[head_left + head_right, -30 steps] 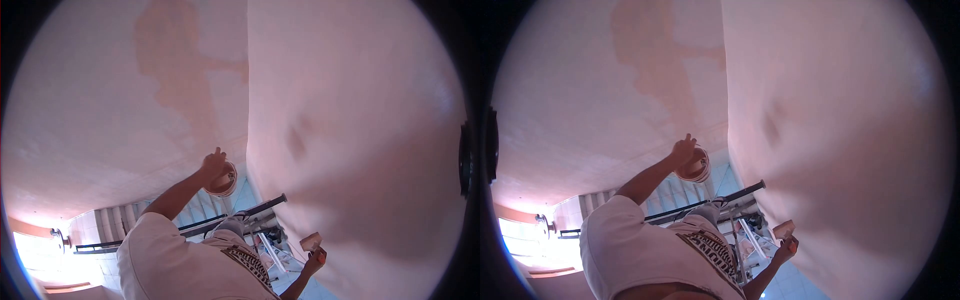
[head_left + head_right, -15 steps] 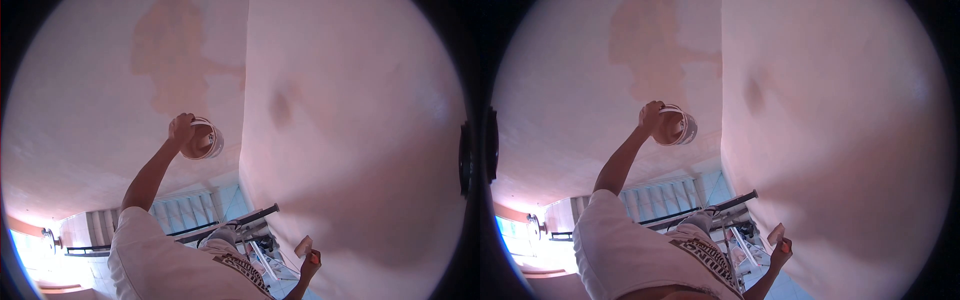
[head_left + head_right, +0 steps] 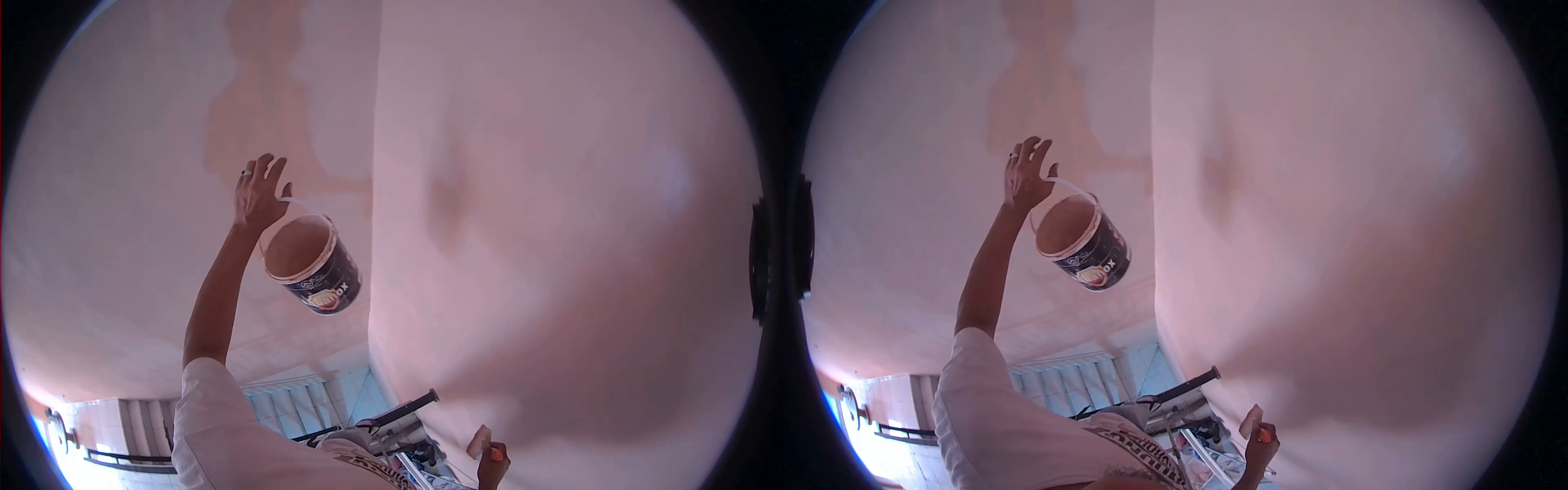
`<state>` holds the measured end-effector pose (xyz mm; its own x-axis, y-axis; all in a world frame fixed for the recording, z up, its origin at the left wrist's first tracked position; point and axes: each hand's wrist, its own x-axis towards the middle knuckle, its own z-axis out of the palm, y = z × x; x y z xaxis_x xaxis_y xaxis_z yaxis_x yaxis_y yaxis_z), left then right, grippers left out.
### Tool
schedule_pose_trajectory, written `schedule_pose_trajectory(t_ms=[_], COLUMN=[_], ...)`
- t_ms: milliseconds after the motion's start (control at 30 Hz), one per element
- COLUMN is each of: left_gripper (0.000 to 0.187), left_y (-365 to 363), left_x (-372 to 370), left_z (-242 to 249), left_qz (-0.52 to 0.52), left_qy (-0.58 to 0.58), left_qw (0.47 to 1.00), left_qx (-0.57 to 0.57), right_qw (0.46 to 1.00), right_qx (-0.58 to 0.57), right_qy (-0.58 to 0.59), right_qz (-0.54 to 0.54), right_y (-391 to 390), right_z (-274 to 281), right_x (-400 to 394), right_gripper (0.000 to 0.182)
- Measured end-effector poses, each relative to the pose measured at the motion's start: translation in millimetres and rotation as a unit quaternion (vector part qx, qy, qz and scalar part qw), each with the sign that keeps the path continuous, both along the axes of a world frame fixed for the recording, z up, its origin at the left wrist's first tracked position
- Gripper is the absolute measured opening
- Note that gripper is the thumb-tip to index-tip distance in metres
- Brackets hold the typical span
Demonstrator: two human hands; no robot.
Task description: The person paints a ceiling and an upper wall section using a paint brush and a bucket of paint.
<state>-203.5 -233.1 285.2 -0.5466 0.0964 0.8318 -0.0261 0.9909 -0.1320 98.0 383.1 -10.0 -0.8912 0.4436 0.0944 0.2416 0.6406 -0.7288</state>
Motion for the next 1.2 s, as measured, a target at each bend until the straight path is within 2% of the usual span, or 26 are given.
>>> schedule_pose_trajectory(t_ms=[100, 233, 300, 400, 500, 600, 700, 767, 800, 900, 1200], left_gripper=[0.061, 0.068, 0.073, 0.075, 0.078, 0.079, 0.078, 0.077, 0.076, 0.077, 0.083], left_y=[-3.3, -5.8, -21.7, -16.1, -16.3, -55.0, -68.4, -71.1, -72.7, -85.1, -104.4], left_x=[-8.0, -41.4, -61.4, -69.4, -84.7, -114.1, -136.0, -147.7, -150.7, -168.8, -191.1], left_z=[7.2, -21.0, -34.5, -45.4, -62.1, -85.7, -125.4, -140.1, -143.7, -153.3, -159.8], left_qz=[0.010, 0.065, 0.064, 0.116, 0.102, 0.083, 0.109, 0.128, 0.137, 0.161, 0.272], left_qy=[0.004, -0.069, -0.111, -0.152, -0.143, -0.103, -0.082, -0.063, -0.054, -0.063, -0.154], left_qw=[1.000, 0.995, 0.988, 0.972, 0.984, 0.990, 0.990, 0.989, 0.988, 0.984, 0.949], left_qx=[-0.019, 0.038, 0.087, 0.134, 0.026, -0.042, -0.041, -0.045, -0.047, -0.049, -0.050], right_qw=[1.000, 0.999, 0.998, 0.997, 0.996, 0.995, 0.993, 0.989, 0.987, 0.990, 0.981], right_qx=[0.005, 0.005, 0.001, 0.008, 0.022, 0.025, 0.049, 0.054, 0.056, 0.063, 0.084], right_qy=[-0.010, -0.016, -0.021, -0.046, -0.064, -0.057, -0.061, -0.104, -0.127, -0.082, -0.149], right_qz=[0.008, 0.043, 0.054, 0.056, 0.060, 0.072, 0.092, 0.087, 0.085, 0.100, 0.095], right_y=[-4.0, 15.5, 16.6, 27.4, 46.5, 43.0, 62.3, 75.9, 79.8, 91.6, 100.9], right_z=[7.1, -30.8, -37.6, -49.2, -66.5, -69.8, -106.3, -118.8, -122.8, -149.5, -211.7], right_x=[-5.5, -15.5, -21.6, -17.9, -22.8, -30.9, -37.6, -38.6, -36.5, -33.2, -13.4], right_gripper=[0.010, 0.010, 0.010, 0.010, 0.010, 0.011, 0.011, 0.011, 0.011, 0.012, 0.009])
